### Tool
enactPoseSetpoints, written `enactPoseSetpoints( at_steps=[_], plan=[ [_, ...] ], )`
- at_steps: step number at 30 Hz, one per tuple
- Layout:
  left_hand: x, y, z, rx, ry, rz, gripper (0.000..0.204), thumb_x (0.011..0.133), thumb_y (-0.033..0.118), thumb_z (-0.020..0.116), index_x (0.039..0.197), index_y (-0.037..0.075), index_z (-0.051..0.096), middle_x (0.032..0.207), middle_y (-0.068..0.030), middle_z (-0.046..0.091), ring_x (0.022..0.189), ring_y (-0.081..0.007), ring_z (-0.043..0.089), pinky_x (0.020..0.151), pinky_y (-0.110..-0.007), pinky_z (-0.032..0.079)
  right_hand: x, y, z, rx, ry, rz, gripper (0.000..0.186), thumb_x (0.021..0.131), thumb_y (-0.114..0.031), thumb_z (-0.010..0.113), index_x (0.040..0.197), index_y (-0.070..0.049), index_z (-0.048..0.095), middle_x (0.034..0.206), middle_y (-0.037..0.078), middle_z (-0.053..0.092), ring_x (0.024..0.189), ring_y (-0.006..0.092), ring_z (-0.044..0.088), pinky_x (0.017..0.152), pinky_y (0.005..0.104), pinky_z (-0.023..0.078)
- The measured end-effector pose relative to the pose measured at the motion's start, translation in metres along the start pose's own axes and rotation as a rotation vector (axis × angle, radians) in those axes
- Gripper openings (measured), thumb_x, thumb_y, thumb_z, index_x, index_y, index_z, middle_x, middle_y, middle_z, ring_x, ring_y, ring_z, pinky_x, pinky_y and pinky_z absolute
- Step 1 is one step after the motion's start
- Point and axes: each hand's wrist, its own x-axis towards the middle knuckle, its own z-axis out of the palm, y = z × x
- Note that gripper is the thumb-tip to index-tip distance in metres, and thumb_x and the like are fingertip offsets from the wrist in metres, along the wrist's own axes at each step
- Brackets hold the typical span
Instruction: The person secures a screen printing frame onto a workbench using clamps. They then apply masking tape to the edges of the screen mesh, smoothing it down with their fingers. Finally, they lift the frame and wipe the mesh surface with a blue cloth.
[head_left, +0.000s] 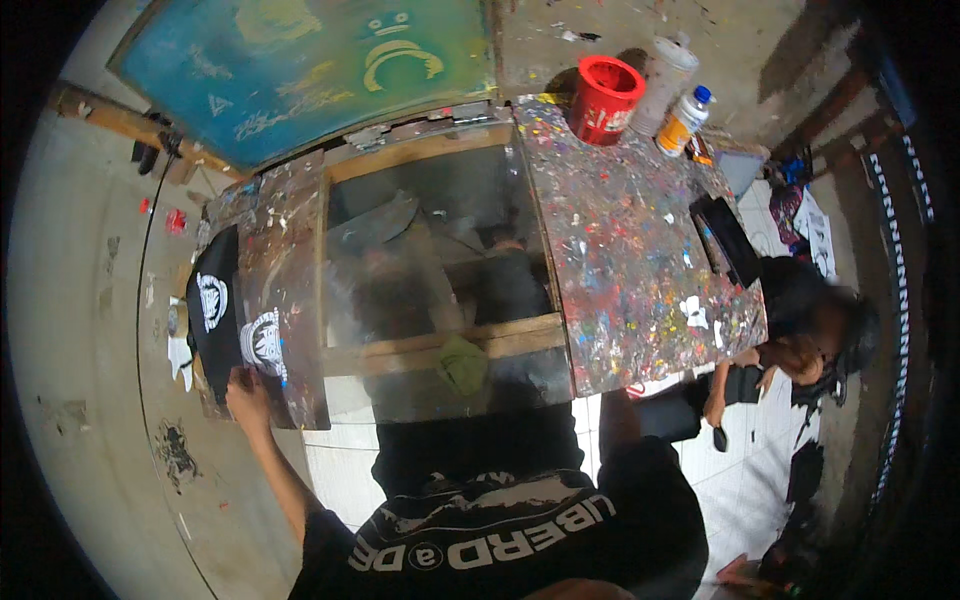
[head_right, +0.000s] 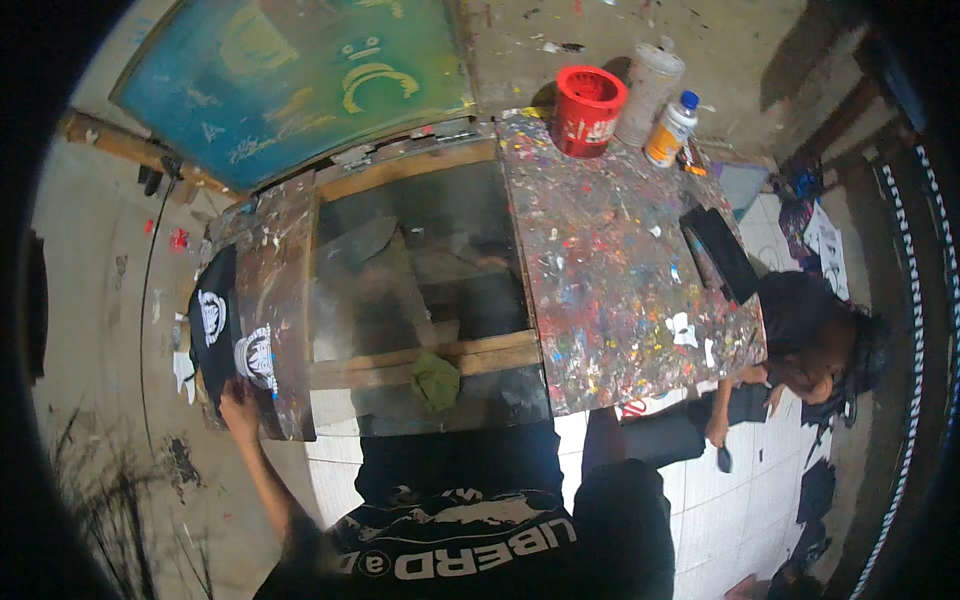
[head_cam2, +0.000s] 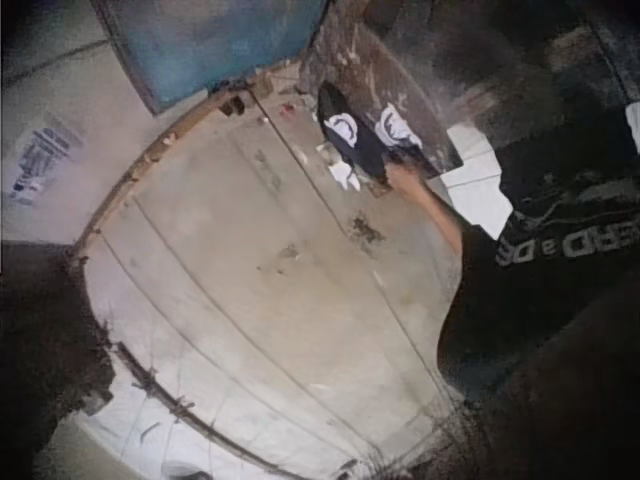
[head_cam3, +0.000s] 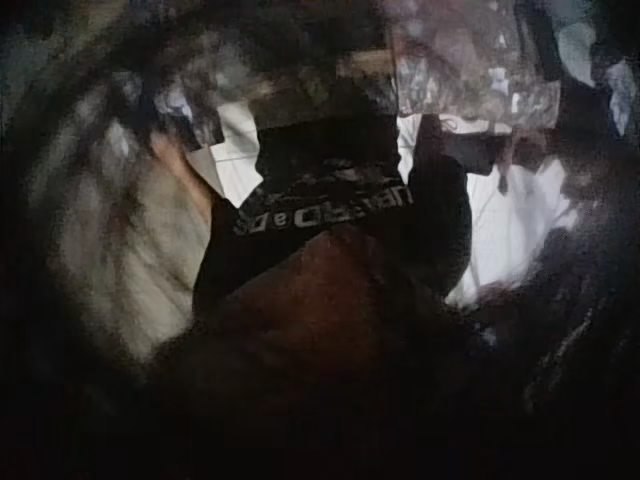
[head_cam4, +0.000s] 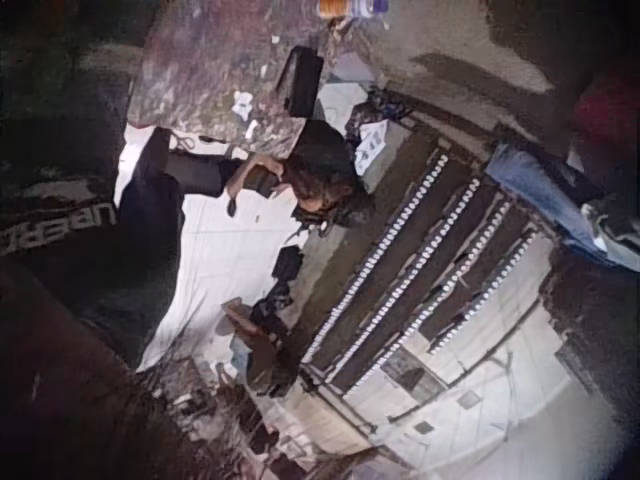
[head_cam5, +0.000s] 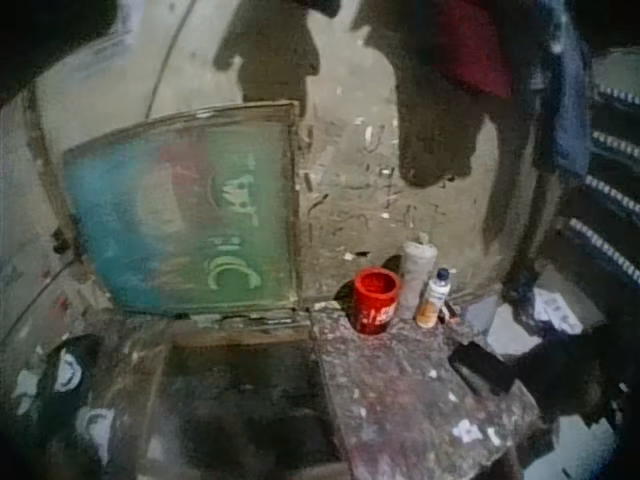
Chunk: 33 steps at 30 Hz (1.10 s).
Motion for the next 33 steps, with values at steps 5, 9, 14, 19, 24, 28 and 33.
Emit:
enactPoseSetpoints(
  at_steps=[5, 9, 14, 19, 24, 28, 33],
  plan=[
    [-0.013, 0.006, 0.001, 0.027, 0.052, -0.085, 0.035, 0.093, 0.018, 0.071, 0.116, -0.006, 0.062, 0.11, -0.0251, 0.07, 0.102, -0.0434, 0.068, 0.091, -0.047, 0.052, -0.005, 0.009, -0.006, -0.001, 0.011, -0.024, 0.026, 0.095, -0.016, 0.06, 0.102, 0.008, 0.065, 0.096, 0.019, 0.07, 0.084, 0.029, 0.068, 0.08, 0.044, 0.057],
    [-0.015, 0.037, 0.003, 0.18, 0.207, 0.041, 0.053, 0.091, 0.018, 0.071, 0.133, -0.007, 0.052, 0.136, -0.0276, 0.055, 0.127, -0.0457, 0.053, 0.107, -0.049, 0.043, -0.007, 0.017, -0.013, 0.004, 0.018, -0.028, 0.025, 0.096, -0.015, 0.059, 0.102, 0.009, 0.065, 0.097, 0.019, 0.069, 0.086, 0.0279, 0.067, 0.08, 0.0435, 0.056],
    [-0.012, 0.106, 0.005, -0.101, 0.122, 0.118, 0.055, 0.091, 0.018, 0.071, 0.136, -0.007, 0.051, 0.141, -0.027, 0.05, 0.133, -0.0443, 0.048, 0.113, -0.049, 0.038, -0.013, 0.024, -0.019, 0.013, 0.026, -0.03, 0.025, 0.096, -0.014, 0.058, 0.103, 0.009, 0.065, 0.099, 0.018, 0.069, 0.087, 0.0264, 0.067, 0.081, 0.043, 0.056],
    [-0.026, 0.169, 0.007, -0.256, 0.024, 0.198, 0.05, 0.092, 0.015, 0.069, 0.133, -0.007, 0.053, 0.14, -0.0264, 0.051, 0.135, -0.043, 0.048, 0.115, -0.048, 0.036, -0.014, 0.036, -0.02, 0.048, 0.035, -0.052, 0.024, 0.096, -0.012, 0.058, 0.103, 0.01, 0.064, 0.101, 0.018, 0.068, 0.088, 0.025, 0.066, 0.081, 0.0424, 0.056],
    [-0.049, 0.2, 0.01, -0.369, -0.066, 0.253, 0.047, 0.091, 0.014, 0.071, 0.132, -0.003, 0.056, 0.142, -0.0244, 0.051, 0.136, -0.0422, 0.047, 0.115, -0.048, 0.036, -0.054, 0.051, -0.04, 0.196, 0.074, -0.192, 0.023, 0.096, -0.011, 0.057, 0.103, 0.01, 0.064, 0.103, 0.018, 0.068, 0.09, 0.0235, 0.065, 0.082, 0.0419, 0.056],
    [-0.05, 0.197, 0.012, -0.346, -0.075, 0.264, 0.046, 0.089, 0.011, 0.07, 0.131, -0.002, 0.056, 0.141, -0.0239, 0.051, 0.136, -0.0429, 0.047, 0.115, -0.049, 0.036, -0.143, 0.029, -0.095, 0.868, 0.099, -0.333, 0.021, 0.096, -0.012, 0.058, 0.104, 0.006, 0.066, 0.102, 0.012, 0.068, 0.086, 0.0214, 0.064, 0.082, 0.0391, 0.056],
    [-0.04, 0.191, 0.018, -0.376, -0.078, 0.262, 0.046, 0.088, 0.009, 0.07, 0.131, -0.002, 0.056, 0.141, -0.0238, 0.052, 0.136, -0.0432, 0.047, 0.115, -0.048, 0.036, -0.209, -0.082, -0.155, 1.178, -0.304, -0.718, 0.035, 0.101, -0.035, 0.051, 0.089, -0.004, 0.061, 0.084, 0.008, 0.058, 0.073, 0.017, 0.053, 0.066, 0.0315, 0.041]
  ],
)
